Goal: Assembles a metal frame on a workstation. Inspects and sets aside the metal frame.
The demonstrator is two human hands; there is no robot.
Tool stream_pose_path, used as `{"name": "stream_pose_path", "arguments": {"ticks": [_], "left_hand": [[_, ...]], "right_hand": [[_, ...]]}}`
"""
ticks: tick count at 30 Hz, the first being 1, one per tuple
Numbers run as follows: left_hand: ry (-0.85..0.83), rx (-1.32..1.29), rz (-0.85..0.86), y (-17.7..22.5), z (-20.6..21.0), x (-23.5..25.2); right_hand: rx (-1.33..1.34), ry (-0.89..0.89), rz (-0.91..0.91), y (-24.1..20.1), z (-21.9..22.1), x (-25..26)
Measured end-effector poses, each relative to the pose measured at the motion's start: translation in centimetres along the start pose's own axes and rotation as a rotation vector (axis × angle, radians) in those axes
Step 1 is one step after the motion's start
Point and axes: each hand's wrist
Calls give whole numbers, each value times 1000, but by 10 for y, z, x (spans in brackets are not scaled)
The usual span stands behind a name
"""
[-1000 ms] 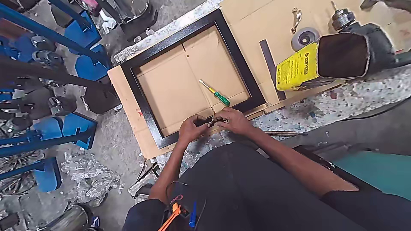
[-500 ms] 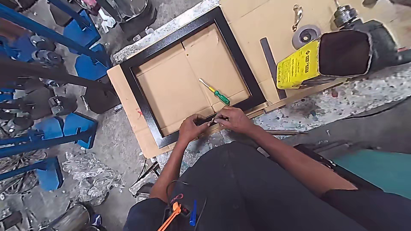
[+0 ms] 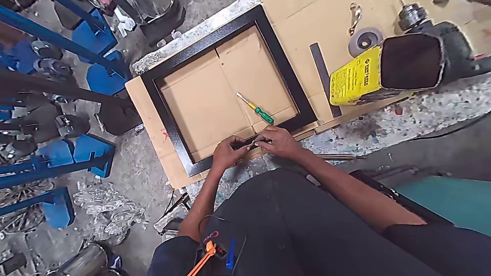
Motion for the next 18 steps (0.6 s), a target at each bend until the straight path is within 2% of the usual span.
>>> {"name": "stream_pose_path", "arguments": {"ticks": [3, 8, 14, 18], "left_hand": [[-4, -3, -9, 1, -1, 0], [-4, 20, -15, 1, -1, 1], [-2, -10, 1, -1, 1, 1], [-21, -29, 34, -2, 1, 3]], "right_hand": [[-1, -14, 18, 1, 0, 1], [-19, -2, -78, 8, 4, -5], [-33, 6, 17, 1, 1, 1], [8, 3, -84, 14, 7, -8]]}}
Point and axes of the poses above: each hand's wrist, its own x-axis towards the middle knuckle, its own z-axis out of the palm, y = z × x, and after that the axes turned 14 degrees about -z, right-handed
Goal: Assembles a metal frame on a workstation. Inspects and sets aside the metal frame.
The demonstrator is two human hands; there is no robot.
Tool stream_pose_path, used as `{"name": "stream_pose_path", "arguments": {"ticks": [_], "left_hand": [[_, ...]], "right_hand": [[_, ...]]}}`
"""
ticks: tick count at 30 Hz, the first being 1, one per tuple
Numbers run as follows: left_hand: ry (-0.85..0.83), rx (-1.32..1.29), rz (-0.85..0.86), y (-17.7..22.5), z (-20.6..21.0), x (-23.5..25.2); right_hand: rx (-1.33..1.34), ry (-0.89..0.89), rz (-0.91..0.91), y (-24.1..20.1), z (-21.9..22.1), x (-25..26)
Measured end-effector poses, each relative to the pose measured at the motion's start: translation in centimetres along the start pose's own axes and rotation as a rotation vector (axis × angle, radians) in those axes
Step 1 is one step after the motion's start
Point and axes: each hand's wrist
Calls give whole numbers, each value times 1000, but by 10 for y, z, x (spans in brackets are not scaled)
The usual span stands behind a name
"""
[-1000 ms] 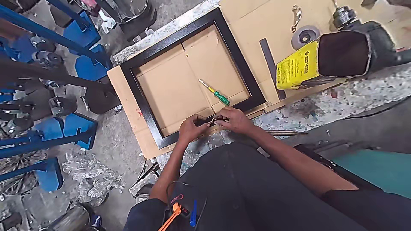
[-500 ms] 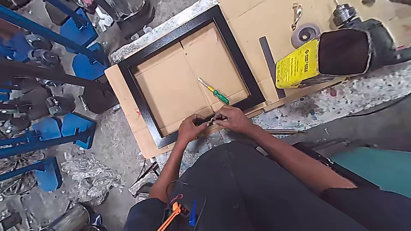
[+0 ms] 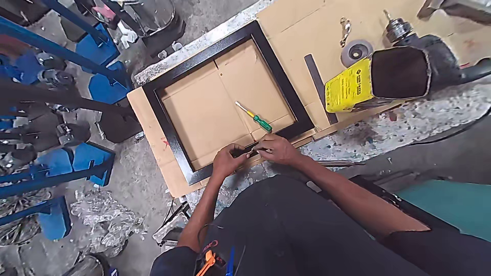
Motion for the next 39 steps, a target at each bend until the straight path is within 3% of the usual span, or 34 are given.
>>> {"name": "stream_pose_path", "arguments": {"ticks": [6, 20, 25, 39], "left_hand": [[1, -15, 21, 0, -1, -1], [9, -49, 53, -4, 1, 0], [5, -66, 50, -2, 2, 0], [12, -86, 59, -4, 2, 0]], "right_hand": [[49, 9, 120, -2, 3, 5], [38, -42, 45, 4, 4, -1], [28, 33, 72, 2, 6, 2], [-5, 26, 5, 5, 11, -1]]}}
Point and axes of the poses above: each hand's wrist, its own x-axis towards the middle knuckle, its own z-axis out of the palm, y = z × x, and after that the axes turned 14 degrees about -z, right-handed
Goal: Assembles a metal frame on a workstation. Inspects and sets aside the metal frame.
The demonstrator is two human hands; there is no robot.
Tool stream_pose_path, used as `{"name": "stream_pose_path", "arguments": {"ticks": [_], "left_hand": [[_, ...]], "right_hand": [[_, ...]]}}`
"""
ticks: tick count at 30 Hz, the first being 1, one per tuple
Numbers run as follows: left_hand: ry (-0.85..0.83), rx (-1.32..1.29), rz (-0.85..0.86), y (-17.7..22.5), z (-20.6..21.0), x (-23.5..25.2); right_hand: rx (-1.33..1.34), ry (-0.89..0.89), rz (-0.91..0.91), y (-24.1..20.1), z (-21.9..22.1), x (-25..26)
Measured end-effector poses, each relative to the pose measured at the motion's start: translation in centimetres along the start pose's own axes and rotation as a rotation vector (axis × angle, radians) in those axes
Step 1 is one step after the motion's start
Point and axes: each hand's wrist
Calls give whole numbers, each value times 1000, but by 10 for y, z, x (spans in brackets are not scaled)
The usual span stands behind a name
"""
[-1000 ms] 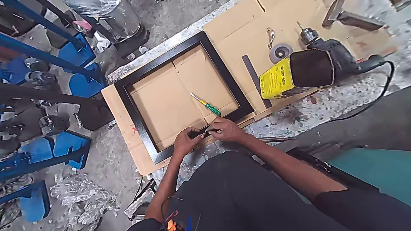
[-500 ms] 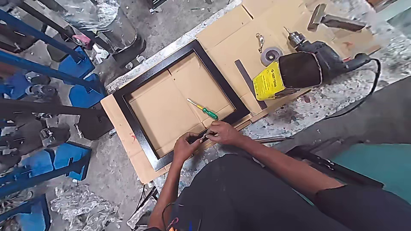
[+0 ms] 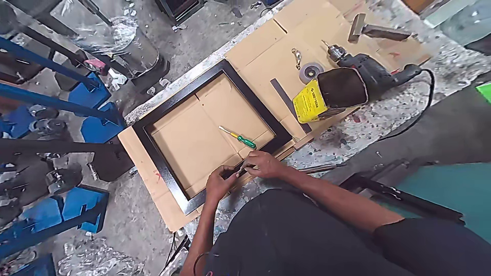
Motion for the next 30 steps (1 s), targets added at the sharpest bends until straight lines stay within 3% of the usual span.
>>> {"name": "stream_pose_path", "arguments": {"ticks": [5, 8, 10, 13, 16, 23, 30], "left_hand": [[-10, -16, -1, 1, 1, 1], [-9, -112, 65, 2, -1, -4], [89, -266, 164, 5, 0, -11], [333, -331, 323, 1, 3, -33], [434, -306, 456, -3, 10, -52], [55, -234, 527, -21, 39, -77], [-4, -349, 465, -25, 34, -79]], "right_hand": [[36, -20, 203, -12, -7, 12], [278, 71, 556, -36, -24, 17], [500, 130, 638, -46, -36, 11], [735, 191, 633, -66, -45, -6], [721, 142, 654, -82, -47, -13], [579, -95, 498, -92, -23, -9], [751, -154, 453, -85, -17, -2]]}}
Point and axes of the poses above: each hand's wrist, its own x-axis towards the middle knuckle, its own z-axis out of the palm, y = z × x, and after that the axes turned 14 degrees about -z, right-handed
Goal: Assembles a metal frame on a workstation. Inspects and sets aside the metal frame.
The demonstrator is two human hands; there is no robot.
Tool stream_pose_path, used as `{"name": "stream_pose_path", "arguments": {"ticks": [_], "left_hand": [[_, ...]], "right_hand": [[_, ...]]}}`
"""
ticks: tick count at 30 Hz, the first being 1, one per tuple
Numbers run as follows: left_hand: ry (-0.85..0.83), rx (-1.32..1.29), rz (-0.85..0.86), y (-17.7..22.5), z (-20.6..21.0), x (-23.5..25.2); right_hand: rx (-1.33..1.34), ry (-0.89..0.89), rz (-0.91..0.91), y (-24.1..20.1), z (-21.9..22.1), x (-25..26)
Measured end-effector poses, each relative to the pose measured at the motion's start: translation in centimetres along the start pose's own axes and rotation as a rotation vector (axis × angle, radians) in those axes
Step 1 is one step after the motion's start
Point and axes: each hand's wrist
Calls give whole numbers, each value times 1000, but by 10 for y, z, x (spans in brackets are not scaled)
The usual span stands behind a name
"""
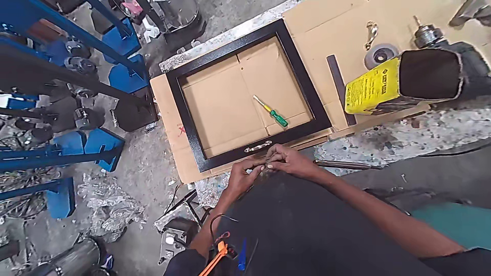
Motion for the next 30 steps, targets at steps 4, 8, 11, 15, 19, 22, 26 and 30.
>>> {"name": "stream_pose_path", "arguments": {"ticks": [4, 8, 11, 15, 19, 22, 26, 30], "left_hand": [[-39, -29, -22, 2, -4, -1], [-86, -50, -51, 3, -13, -3], [-47, -38, -57, -1, -14, -7], [116, 279, 39, -6, -38, -4], [243, 495, -37, -13, -68, 11], [217, 535, -56, -13, -72, 20], [174, 619, -34, -12, -67, 25], [166, 687, 7, -16, -61, 25]], "right_hand": [[35, -50, 28, -5, -1, 8], [105, -80, 51, -3, 1, 13], [110, -112, 62, 1, 5, 17], [-415, -58, -295, 9, 0, 21], [-837, 15, -618, 18, -20, 39], [-810, 14, -583, 28, -24, 46], [-764, 44, -569, 39, -25, 47], [-741, 69, -557, 44, -24, 48]]}}
Point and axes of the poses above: each hand's wrist, its own x-axis towards the middle knuckle, its own z-axis out of the palm, y = z × x, and after that the axes turned 14 degrees about -z, right-handed
